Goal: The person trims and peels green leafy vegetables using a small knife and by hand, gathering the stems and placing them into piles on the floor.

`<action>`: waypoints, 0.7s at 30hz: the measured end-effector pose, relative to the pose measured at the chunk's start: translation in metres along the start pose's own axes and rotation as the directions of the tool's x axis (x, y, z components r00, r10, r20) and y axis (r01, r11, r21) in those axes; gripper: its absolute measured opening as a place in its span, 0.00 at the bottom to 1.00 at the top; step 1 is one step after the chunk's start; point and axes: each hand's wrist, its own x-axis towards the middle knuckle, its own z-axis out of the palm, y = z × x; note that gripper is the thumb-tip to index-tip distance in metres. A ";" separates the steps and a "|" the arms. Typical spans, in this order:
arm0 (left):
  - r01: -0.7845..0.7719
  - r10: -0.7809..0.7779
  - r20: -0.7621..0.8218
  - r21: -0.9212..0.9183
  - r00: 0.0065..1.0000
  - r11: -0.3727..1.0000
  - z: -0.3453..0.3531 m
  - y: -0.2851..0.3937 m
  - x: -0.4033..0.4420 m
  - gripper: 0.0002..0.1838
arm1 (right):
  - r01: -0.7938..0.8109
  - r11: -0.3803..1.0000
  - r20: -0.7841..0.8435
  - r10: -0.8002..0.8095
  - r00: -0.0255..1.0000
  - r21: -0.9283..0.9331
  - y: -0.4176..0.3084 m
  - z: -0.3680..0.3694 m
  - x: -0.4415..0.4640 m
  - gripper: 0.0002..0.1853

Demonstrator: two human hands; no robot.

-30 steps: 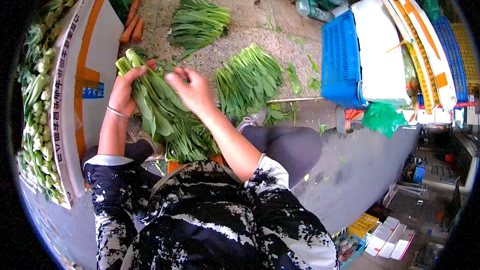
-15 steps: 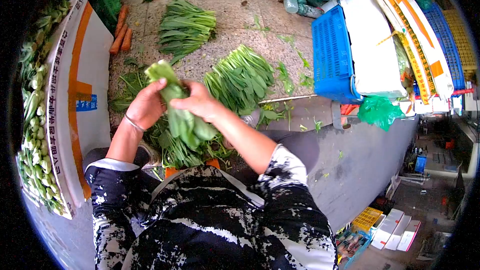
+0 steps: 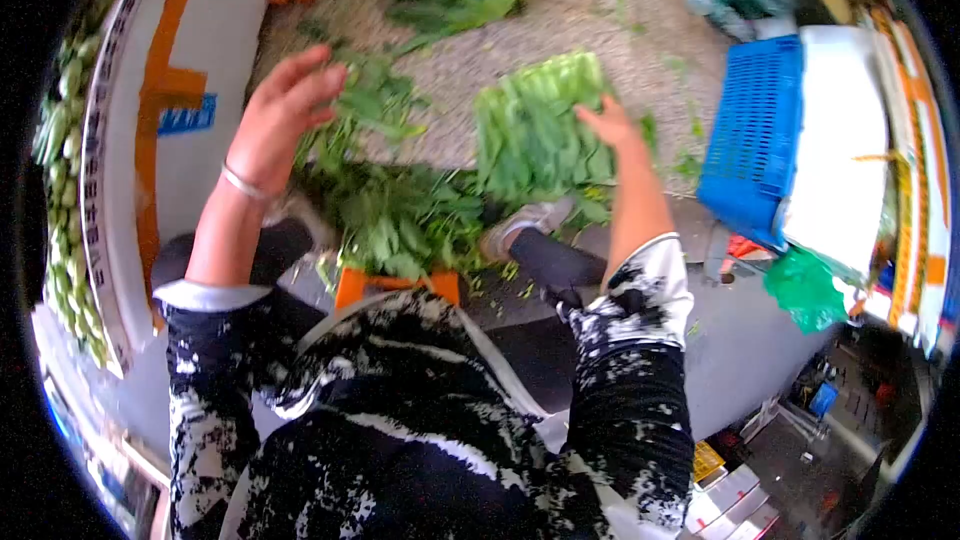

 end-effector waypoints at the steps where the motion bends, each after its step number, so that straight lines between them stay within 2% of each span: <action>1: -0.036 0.036 -0.014 -0.008 0.999 0.999 -0.004 0.001 0.004 0.31 | 0.061 0.994 0.026 -0.063 0.998 0.088 0.012 0.010 0.016 0.45; 2: -0.065 0.065 -0.029 0.030 0.997 0.997 -0.006 0.003 0.005 0.30 | 0.109 0.979 0.040 -0.118 0.992 0.175 0.030 0.014 0.031 0.49; 3: -0.043 0.044 -0.043 0.035 0.998 0.998 -0.007 0.004 0.004 0.30 | 0.126 0.972 0.088 -0.145 0.985 0.198 0.033 0.007 0.031 0.50; 5: -0.120 0.123 -0.050 0.049 0.991 0.992 -0.008 0.004 0.003 0.29 | 0.148 0.965 0.146 -0.181 0.972 0.215 0.034 -0.010 0.029 0.52; 7: -0.117 0.118 -0.031 0.031 0.992 0.993 -0.011 0.003 0.001 0.28 | 0.210 0.970 -0.018 -0.210 0.978 0.120 0.035 -0.016 0.026 0.53; 10: -0.158 0.159 -0.017 0.030 0.987 0.987 -0.012 0.008 -0.004 0.28 | 0.153 0.987 -0.097 -0.148 0.984 0.044 0.022 -0.022 0.023 0.51; 15: -0.169 0.168 -0.036 -0.027 0.985 0.985 -0.024 0.008 -0.012 0.27 | 0.169 0.985 -0.150 -0.162 0.975 0.037 0.005 -0.015 0.020 0.48; 17: -0.183 0.181 -0.036 -0.068 0.983 0.981 -0.026 0.009 -0.009 0.26 | 0.070 0.997 -0.147 -0.067 0.987 0.015 -0.004 -0.022 0.013 0.48; 19: -0.164 0.161 -0.060 -0.038 0.985 0.986 -0.030 0.008 -0.008 0.26 | 0.074 0.996 -0.202 -0.064 0.977 0.040 0.010 -0.016 0.022 0.48; 21: -0.167 0.164 -0.051 -0.075 0.985 0.983 -0.030 0.011 -0.009 0.26 | 0.054 0.962 -0.193 -0.002 0.981 0.266 0.019 -0.011 0.028 0.47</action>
